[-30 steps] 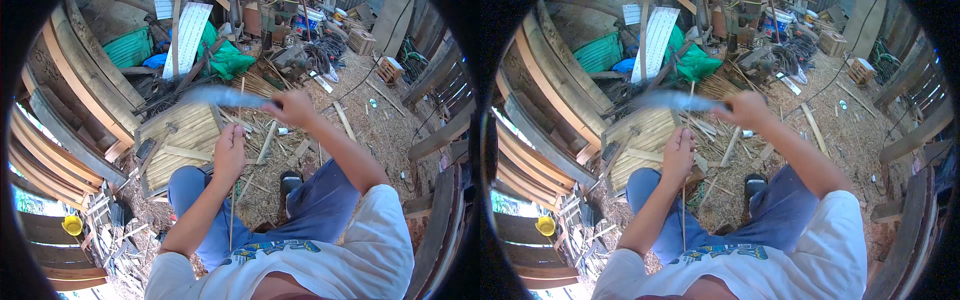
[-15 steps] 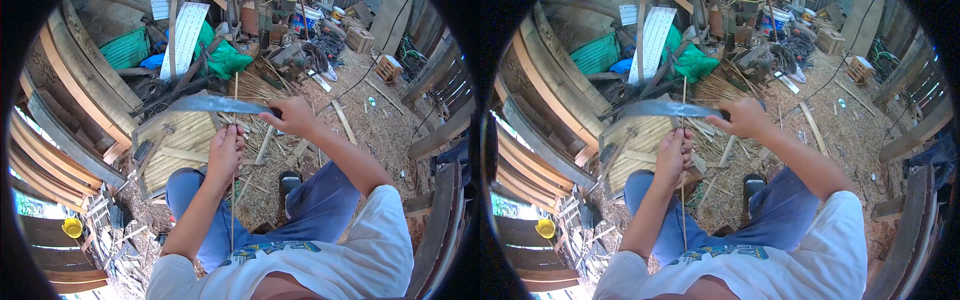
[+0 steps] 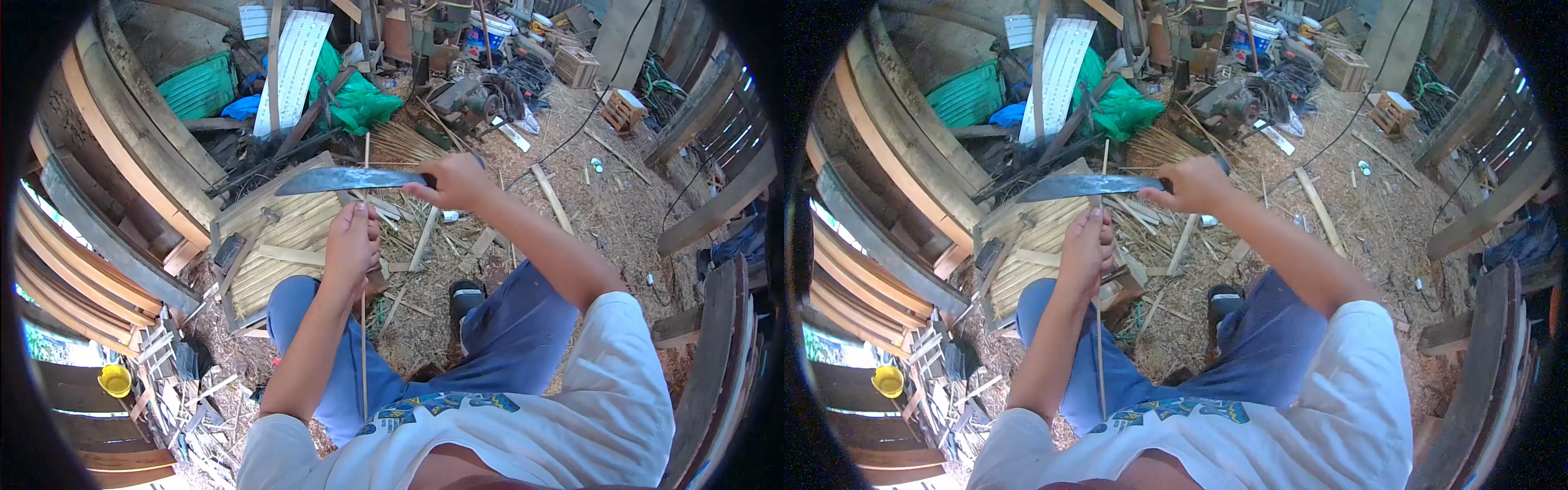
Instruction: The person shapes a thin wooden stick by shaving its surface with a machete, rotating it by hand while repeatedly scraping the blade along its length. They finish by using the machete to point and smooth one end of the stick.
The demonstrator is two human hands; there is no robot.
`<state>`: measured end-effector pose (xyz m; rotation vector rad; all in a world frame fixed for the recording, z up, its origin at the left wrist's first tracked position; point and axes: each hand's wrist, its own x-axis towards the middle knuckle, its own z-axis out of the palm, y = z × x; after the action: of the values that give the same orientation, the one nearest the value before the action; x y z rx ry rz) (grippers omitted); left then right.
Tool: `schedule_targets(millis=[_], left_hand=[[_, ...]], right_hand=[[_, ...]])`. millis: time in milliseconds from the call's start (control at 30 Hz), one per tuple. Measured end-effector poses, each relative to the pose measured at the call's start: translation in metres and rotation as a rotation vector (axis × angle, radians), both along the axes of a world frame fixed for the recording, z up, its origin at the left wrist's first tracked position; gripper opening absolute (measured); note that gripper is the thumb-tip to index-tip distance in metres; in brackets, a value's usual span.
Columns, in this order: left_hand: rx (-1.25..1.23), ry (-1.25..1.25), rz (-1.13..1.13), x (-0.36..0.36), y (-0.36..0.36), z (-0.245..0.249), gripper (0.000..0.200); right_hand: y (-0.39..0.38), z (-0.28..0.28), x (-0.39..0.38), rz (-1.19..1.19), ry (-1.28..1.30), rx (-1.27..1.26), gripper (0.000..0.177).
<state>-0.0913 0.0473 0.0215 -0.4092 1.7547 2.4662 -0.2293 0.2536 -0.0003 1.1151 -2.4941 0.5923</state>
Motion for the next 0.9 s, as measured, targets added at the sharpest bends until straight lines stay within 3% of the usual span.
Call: schedule_targets(millis=[67,200,300,433,467,667,900], left_hand=[[0.032,-0.024,-0.01,0.001,0.0,-0.002,0.025],[0.027,0.014,-0.038,0.019,0.009,0.01,0.025],[0.046,0.036,-0.066,0.019,-0.002,0.014,0.026],[0.118,0.068,-0.078,0.012,-0.016,0.008,0.024],[0.13,0.059,-0.064,0.012,-0.016,0.011,0.024],[0.107,0.017,0.012,0.011,-0.012,0.016,0.019],[0.017,0.031,0.021,0.007,-0.009,0.01,0.019]], right_hand=[[-0.002,0.002,-0.001,-0.058,-0.068,0.044,0.068],[0.023,0.016,-0.049,-0.52,-0.484,-0.116,0.077],[0.049,0.012,-0.046,-0.582,-0.322,-0.086,0.075],[0.022,0.016,-0.012,-0.382,-0.311,-0.216,0.06],[0.011,0.019,0.001,-0.272,-0.207,-0.285,0.049],[-0.025,0.03,0.038,0.122,-0.035,-0.114,0.047],[-0.024,0.021,0.017,0.062,0.062,-0.019,0.059]])
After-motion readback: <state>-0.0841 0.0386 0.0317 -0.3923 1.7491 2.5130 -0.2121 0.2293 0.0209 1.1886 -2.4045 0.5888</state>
